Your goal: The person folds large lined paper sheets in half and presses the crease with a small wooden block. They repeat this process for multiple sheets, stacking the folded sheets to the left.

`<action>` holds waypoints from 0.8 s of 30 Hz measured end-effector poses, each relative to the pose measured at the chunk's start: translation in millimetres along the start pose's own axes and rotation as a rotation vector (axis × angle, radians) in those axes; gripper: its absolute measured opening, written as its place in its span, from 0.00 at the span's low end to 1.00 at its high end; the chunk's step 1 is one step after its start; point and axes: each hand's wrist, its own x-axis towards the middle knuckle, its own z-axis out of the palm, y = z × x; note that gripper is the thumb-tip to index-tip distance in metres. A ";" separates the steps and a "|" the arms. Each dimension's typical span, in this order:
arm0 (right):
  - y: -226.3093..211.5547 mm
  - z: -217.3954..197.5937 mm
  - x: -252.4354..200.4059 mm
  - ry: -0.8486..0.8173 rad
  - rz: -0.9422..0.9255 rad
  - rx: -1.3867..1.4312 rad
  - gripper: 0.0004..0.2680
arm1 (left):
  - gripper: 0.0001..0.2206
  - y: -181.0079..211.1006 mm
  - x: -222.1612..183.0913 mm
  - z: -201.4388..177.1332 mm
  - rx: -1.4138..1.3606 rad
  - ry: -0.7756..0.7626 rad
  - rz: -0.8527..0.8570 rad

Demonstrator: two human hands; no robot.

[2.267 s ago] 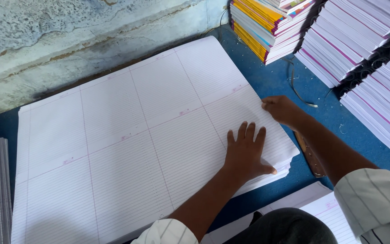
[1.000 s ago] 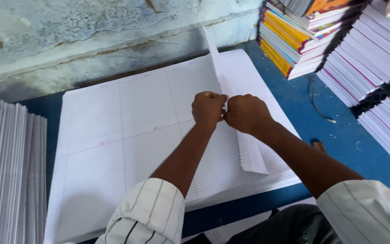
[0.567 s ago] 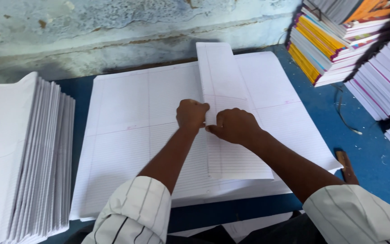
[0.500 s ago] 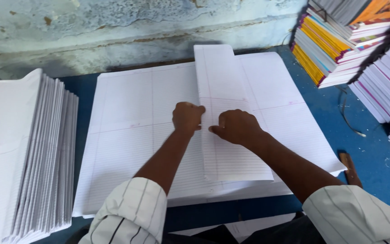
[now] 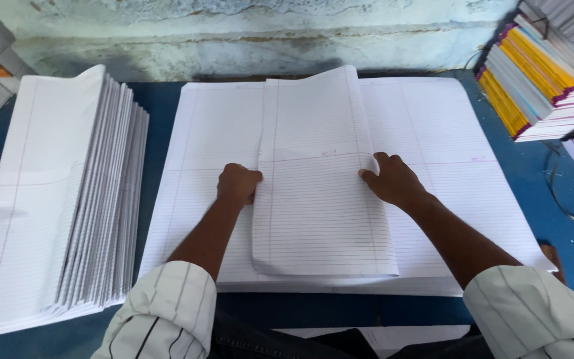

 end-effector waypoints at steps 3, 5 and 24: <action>-4.6 12.3 4.5 -0.047 -0.065 0.009 0.28 | 0.11 -21.8 19.0 -16.0 0.186 0.058 0.057; -10.8 20.6 5.2 -0.057 -0.116 0.000 0.29 | 0.11 -33.3 33.3 -27.4 0.276 0.104 0.080; -74.6 56.0 11.1 -0.076 -0.203 0.030 0.33 | 0.11 -111.4 79.4 -139.2 0.441 0.299 0.097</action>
